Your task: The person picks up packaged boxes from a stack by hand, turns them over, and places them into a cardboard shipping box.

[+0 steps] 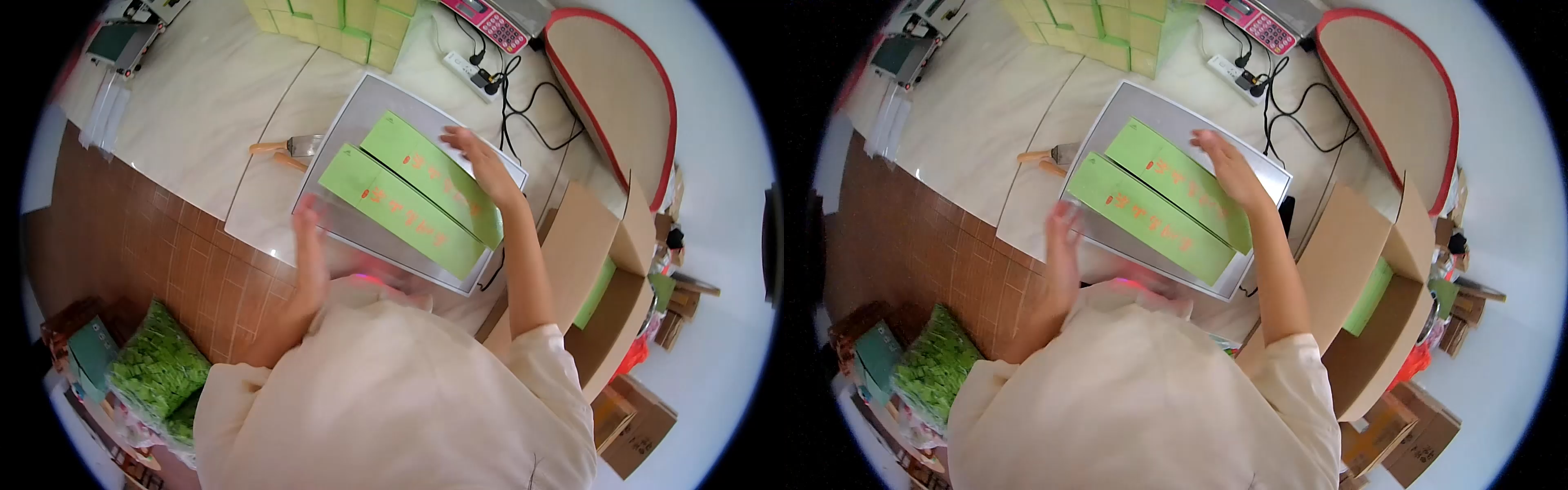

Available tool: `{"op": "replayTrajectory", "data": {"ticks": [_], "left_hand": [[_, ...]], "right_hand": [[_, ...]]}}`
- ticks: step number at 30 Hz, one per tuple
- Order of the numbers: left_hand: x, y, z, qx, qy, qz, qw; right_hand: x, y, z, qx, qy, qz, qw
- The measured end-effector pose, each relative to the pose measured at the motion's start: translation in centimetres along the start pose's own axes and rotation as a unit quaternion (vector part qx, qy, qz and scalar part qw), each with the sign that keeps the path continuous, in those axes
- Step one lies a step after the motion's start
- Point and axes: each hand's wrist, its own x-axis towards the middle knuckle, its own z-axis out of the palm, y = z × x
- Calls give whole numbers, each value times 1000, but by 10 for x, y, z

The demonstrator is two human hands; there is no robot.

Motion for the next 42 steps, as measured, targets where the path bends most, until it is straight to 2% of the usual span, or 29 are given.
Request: {"op": "replayTrajectory", "data": {"ticks": [1, 2, 4, 5, 6, 7, 8, 9, 11, 12, 13, 14, 15, 16, 19, 21, 27, 30, 38, 42], "left_hand": [[-12, 4, 14, -13, -56, -26, 998], [-19, 10, 28, -25, -113, -49, 992], [-3, -2, 46, -7, -127, -26, 992], [3, -7, 50, 20, -146, -10, 989], [5, -2, 54, 15, -150, -8, 989], [5, 8, 57, 43, -167, 41, 984], [4, 19, 60, 73, -185, 89, 976], [5, 28, 64, 73, -197, 88, 974], [6, 46, 74, 92, -216, 180, 955], [5, 53, 78, 94, -236, 181, 950], [4, 60, 83, 127, -242, 221, 936], [2, 67, 88, 157, -246, 263, 919], [-1, 73, 92, 159, -263, 266, 914], [-6, 79, 96, 148, -281, 265, 910], [-5, 72, 98, 152, -310, 272, 898], [-2, 64, 96, 167, -320, 272, 892], [6, 63, 83, 142, -349, 261, 889], [9, 61, 76, 129, -352, 256, 891], [14, 56, 53, 126, -323, 236, 908], [11, 60, 48, 139, -310, 235, 911]], "right_hand": [[11, -6, 7, 68, -85, 88, 990], [13, -13, 12, 57, -88, 84, 991], [11, -28, 22, 36, -214, 142, 966], [8, -26, 25, 29, -214, 141, 966], [5, -19, 26, -13, -184, 74, 980], [-2, -19, 27, -54, -150, 5, 987], [-13, -24, 25, -35, -137, -19, 990], [-22, -25, 24, -33, -126, -18, 991], [-46, -21, 23, 2, -11, -143, 990], [-61, -25, 22, 50, 14, -134, 990], [-75, -26, 23, 55, 35, -136, 989], [-88, -27, 23, 52, 84, -197, 976], [-99, -27, 25, 47, 131, -256, 957], [-110, -26, 29, 89, 136, -257, 953], [-127, -14, 41, 90, 193, -292, 932], [-137, -9, 49, 90, 228, -282, 928], [-158, 2, 62, 69, 247, -239, 936], [-160, 13, 61, 145, 249, -228, 930], [-162, 28, 52, 193, 320, -209, 904], [-156, 35, 46, 208, 324, -207, 900]]}}
